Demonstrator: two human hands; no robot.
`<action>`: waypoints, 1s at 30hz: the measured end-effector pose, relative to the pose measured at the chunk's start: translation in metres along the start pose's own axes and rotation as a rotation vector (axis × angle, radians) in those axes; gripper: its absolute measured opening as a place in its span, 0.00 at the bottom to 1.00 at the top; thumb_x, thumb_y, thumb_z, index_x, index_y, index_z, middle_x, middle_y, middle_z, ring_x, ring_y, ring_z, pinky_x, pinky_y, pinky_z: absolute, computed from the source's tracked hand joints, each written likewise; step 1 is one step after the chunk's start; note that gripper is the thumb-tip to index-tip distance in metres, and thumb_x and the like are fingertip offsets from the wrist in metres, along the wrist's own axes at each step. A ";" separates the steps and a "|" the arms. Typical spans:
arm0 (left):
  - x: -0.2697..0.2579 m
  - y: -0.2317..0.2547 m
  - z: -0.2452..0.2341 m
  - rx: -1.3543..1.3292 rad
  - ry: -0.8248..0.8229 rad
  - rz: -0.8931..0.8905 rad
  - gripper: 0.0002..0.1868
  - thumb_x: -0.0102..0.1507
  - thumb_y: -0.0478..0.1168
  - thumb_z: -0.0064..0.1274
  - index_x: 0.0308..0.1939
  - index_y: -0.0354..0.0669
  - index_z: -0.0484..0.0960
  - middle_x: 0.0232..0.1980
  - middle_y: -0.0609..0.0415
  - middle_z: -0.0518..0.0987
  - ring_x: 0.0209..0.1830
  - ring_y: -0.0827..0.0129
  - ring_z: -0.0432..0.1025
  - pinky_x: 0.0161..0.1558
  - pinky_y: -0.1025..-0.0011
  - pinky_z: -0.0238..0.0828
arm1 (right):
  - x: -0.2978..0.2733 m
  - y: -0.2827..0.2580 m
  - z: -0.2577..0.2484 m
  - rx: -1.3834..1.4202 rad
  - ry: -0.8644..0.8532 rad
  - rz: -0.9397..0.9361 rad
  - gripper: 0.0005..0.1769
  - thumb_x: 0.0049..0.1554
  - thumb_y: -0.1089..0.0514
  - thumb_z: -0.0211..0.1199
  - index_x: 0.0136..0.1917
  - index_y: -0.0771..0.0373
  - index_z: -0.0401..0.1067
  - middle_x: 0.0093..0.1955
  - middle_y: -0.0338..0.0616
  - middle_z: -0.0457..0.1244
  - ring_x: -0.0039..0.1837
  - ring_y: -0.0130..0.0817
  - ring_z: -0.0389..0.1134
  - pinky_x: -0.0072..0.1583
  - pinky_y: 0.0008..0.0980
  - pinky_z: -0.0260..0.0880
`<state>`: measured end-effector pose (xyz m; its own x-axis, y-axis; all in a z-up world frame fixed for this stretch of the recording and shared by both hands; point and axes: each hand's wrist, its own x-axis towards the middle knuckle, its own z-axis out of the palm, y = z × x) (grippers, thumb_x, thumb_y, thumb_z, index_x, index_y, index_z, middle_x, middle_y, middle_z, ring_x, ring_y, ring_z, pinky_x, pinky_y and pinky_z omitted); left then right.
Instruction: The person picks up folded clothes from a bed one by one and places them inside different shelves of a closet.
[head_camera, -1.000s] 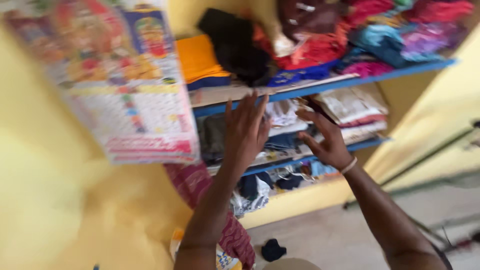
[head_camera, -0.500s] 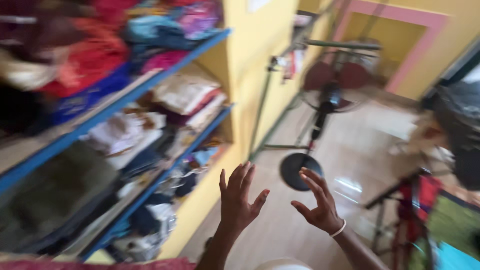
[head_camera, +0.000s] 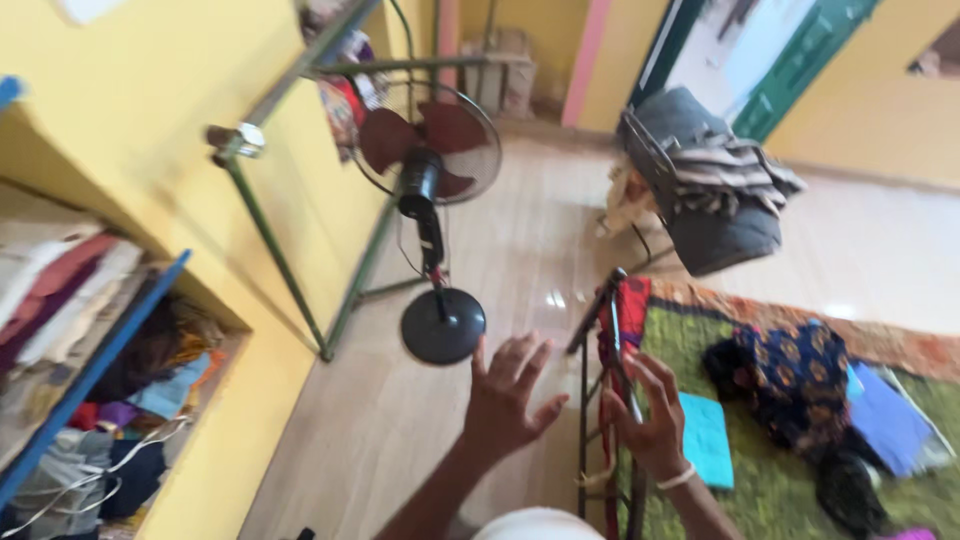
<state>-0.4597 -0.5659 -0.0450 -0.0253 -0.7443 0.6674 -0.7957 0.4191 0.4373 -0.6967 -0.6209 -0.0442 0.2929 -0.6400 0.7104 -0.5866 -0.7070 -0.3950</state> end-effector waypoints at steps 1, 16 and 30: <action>0.012 -0.002 0.012 -0.005 -0.027 0.005 0.39 0.61 0.58 0.59 0.71 0.44 0.69 0.70 0.42 0.70 0.71 0.50 0.64 0.72 0.34 0.41 | 0.002 0.010 -0.002 -0.019 0.038 0.032 0.32 0.51 0.58 0.74 0.68 0.60 0.67 0.68 0.52 0.63 0.68 0.50 0.66 0.66 0.43 0.70; 0.232 -0.117 0.219 -0.369 -0.360 0.359 0.39 0.61 0.58 0.60 0.71 0.44 0.70 0.66 0.46 0.74 0.67 0.53 0.67 0.70 0.36 0.47 | 0.097 0.156 0.050 -0.567 0.110 0.264 0.35 0.53 0.51 0.70 0.71 0.58 0.64 0.70 0.52 0.59 0.70 0.53 0.60 0.70 0.54 0.56; 0.286 -0.012 0.417 -0.416 -0.532 0.402 0.26 0.63 0.46 0.56 0.64 0.42 0.76 0.47 0.48 0.82 0.49 0.58 0.76 0.65 0.49 0.60 | -0.031 0.319 -0.047 -0.718 -0.512 0.746 0.45 0.52 0.48 0.69 0.78 0.46 0.53 0.78 0.59 0.48 0.73 0.57 0.57 0.67 0.58 0.57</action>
<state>-0.7097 -1.0009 -0.1108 -0.6333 -0.5990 0.4900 -0.3746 0.7913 0.4832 -0.9287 -0.8122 -0.1647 -0.1319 -0.9897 0.0555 -0.9888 0.1274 -0.0781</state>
